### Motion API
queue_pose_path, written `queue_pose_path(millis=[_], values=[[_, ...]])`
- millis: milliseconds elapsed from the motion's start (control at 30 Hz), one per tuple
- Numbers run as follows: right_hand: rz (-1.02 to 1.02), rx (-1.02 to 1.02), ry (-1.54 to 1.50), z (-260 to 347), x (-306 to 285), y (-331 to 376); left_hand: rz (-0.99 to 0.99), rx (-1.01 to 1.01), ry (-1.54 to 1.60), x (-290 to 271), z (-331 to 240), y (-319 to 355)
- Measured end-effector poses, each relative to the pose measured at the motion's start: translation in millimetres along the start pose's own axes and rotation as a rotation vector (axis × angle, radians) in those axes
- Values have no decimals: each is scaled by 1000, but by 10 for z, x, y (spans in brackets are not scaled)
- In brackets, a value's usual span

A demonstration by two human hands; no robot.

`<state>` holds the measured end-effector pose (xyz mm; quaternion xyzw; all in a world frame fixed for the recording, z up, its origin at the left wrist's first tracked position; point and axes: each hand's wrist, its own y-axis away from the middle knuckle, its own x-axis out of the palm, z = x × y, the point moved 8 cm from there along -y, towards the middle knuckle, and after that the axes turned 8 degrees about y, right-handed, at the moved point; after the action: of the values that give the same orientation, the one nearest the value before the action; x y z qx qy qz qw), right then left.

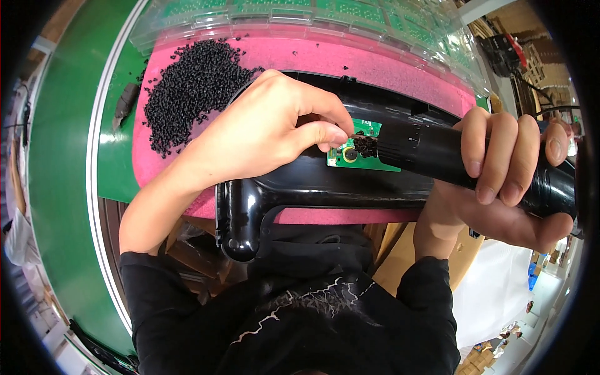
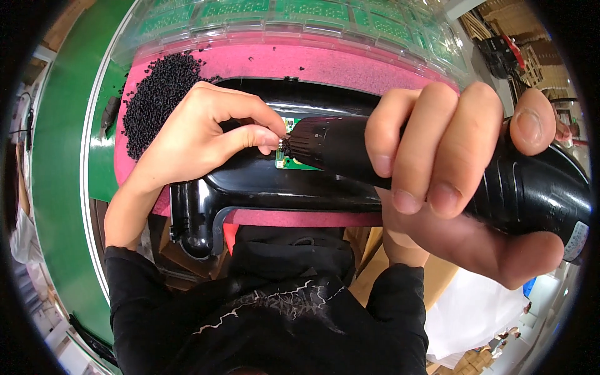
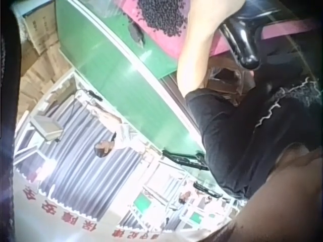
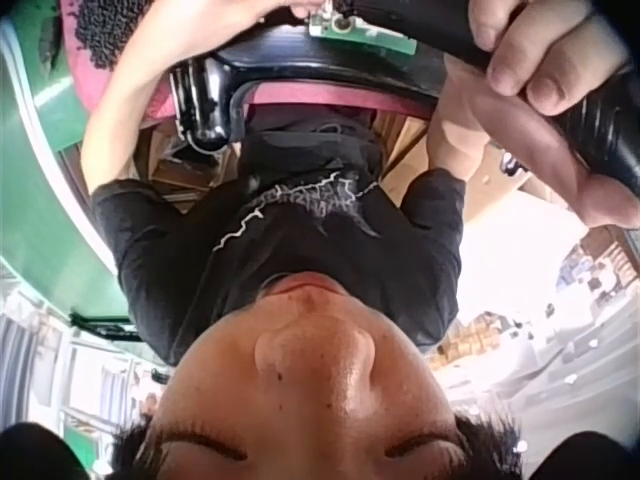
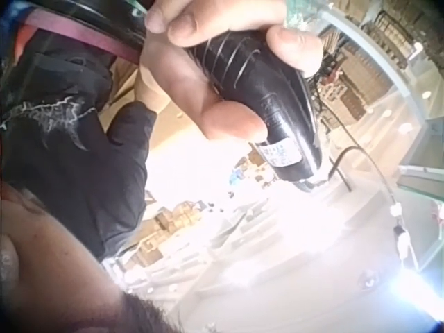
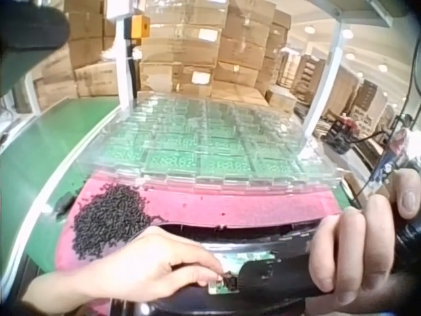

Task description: Assembling circuit boards into black plastic housings using an electric screwdriver.

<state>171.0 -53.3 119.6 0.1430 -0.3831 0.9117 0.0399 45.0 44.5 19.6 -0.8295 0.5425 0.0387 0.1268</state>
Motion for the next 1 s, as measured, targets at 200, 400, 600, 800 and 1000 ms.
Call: queue_pose_path(millis=[200,400,600,800,1000], values=[[-51,-5,27,21,-49,7,21,99,-282,21,-75,-17],[-69,-6,1,2,-16,25,-34,240,-242,20,-160,5],[-36,-51,27,-57,65,60,-29,235,-302,25,-172,45],[7,-27,59,-155,-1,53,-1,242,-373,65,-152,40],[58,35,90,-281,-80,22,-100,262,-394,-20,-186,56]])
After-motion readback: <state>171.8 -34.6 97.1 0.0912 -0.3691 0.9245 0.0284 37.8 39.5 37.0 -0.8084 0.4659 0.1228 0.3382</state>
